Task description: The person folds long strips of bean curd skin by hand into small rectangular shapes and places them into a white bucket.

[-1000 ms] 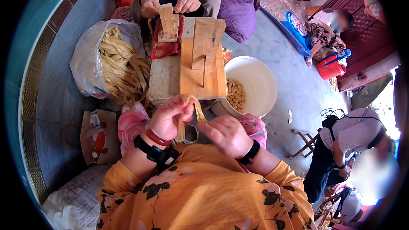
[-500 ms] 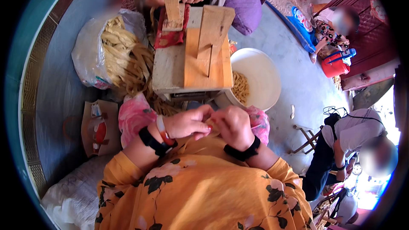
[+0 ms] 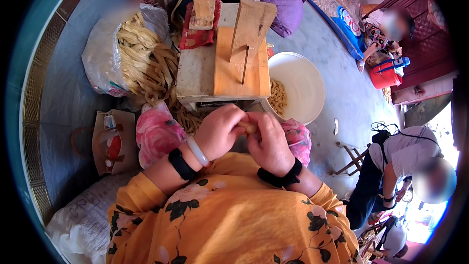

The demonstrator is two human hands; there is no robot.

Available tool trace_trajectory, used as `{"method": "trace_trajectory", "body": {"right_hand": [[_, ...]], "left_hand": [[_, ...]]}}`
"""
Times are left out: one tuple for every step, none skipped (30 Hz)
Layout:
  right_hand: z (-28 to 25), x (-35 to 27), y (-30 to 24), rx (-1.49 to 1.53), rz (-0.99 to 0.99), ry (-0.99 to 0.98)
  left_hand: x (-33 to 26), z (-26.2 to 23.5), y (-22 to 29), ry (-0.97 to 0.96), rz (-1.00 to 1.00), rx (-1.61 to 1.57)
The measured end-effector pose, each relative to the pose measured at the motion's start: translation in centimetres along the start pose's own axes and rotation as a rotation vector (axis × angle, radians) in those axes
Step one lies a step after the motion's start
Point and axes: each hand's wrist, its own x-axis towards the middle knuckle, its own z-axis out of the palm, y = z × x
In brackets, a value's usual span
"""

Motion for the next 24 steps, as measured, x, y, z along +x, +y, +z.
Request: {"method": "trace_trajectory", "body": {"right_hand": [[0.0, 0.2, 0.4, -0.025, 0.004, 0.073], [0.2, 0.3, 1.0, -0.049, 0.007, 0.145], [0.0, -0.1, 1.5, -0.033, 0.072, 0.128], [-0.2, -0.2, 1.5, -0.033, 0.07, 0.13], [-0.3, -0.5, 1.5, 0.095, 0.032, 0.085], [-0.6, -0.5, 1.5, 0.223, -0.007, 0.039], [-1.0, 0.1, 1.6, 0.206, -0.089, 0.014], [-1.1, 0.0, 1.2, 0.205, -0.085, 0.011], [-1.2, 0.0, 0.9, 0.138, -0.086, -0.021], [-1.3, 0.2, 0.7, 0.072, -0.098, -0.046], [-0.9, 0.2, 0.8, -0.072, -0.184, 0.014], [-0.8, 0.4, 1.0, -0.073, -0.19, 0.016], [-0.6, 0.2, 1.1, -0.033, -0.114, -0.028], [-0.4, 0.2, 1.0, 0.007, -0.038, -0.071], [-0.5, 0.2, 0.5, 0.146, 0.131, -0.115], [-0.5, 0.3, 0.5, 0.145, 0.126, -0.113], [-0.6, 0.3, 0.4, 0.389, 0.292, -0.136], [-0.7, 0.3, 0.4, 0.633, 0.457, -0.159], [-0.8, 0.1, 0.4, 0.876, 0.628, -0.18], [-0.8, 0.4, 0.6, 0.875, 0.629, -0.18], [-0.7, 0.9, 1.1, 0.385, 0.234, -0.096], [-0.5, 1.2, 1.4, -0.104, -0.157, -0.01], [-1.0, 1.0, 1.6, -0.201, -0.103, -0.141], [-1.0, 0.7, 1.7, -0.2, -0.102, -0.143]], "left_hand": [[0.0, 0.5, -0.6, 0.03, -0.126, -0.218], [-0.3, 0.5, -1.1, -0.108, -0.39, -0.592], [-0.9, 0.5, -1.1, -0.179, -0.498, -0.864], [-0.8, 0.0, -0.6, -0.247, -0.602, -1.129], [-0.7, -0.3, -0.8, -0.247, -0.6, -1.126], [-0.6, -0.6, -1.2, -0.263, -0.557, -1.158], [-0.7, -0.6, -1.5, -0.279, -0.518, -1.198], [-1.0, -0.4, -1.5, -0.278, -0.521, -1.203], [-1.3, -0.2, -1.5, -0.233, -0.546, -1.161], [-1.3, -0.2, -1.5, -0.188, -0.563, -1.109], [-1.3, -0.2, -1.4, -0.195, -0.576, -1.073], [-1.1, -0.3, -1.4, -0.193, -0.571, -1.07], [-1.2, -0.2, -1.4, -0.18, -0.531, -1.063], [-1.4, -0.2, -1.4, -0.166, -0.491, -1.055], [-1.6, 0.0, -1.4, -0.168, -0.497, -1.059], [-1.6, 0.0, -1.4, -0.165, -0.489, -1.069], [-1.7, 0.0, -1.4, -0.163, -0.48, -1.08], [-1.8, 0.1, -1.4, -0.16, -0.471, -1.09], [-1.8, 0.5, -1.4, -0.132, -0.46, -1.039], [-1.8, 0.4, -1.4, -0.132, -0.459, -1.04], [-1.6, 0.2, -1.4, -0.104, -0.408, -0.882], [-1.5, -0.1, -1.2, -0.076, -0.359, -0.723], [-1.3, -0.5, -0.3, -0.092, -0.493, -0.699], [-1.4, -0.3, -0.6, -0.091, -0.495, -0.699]]}}
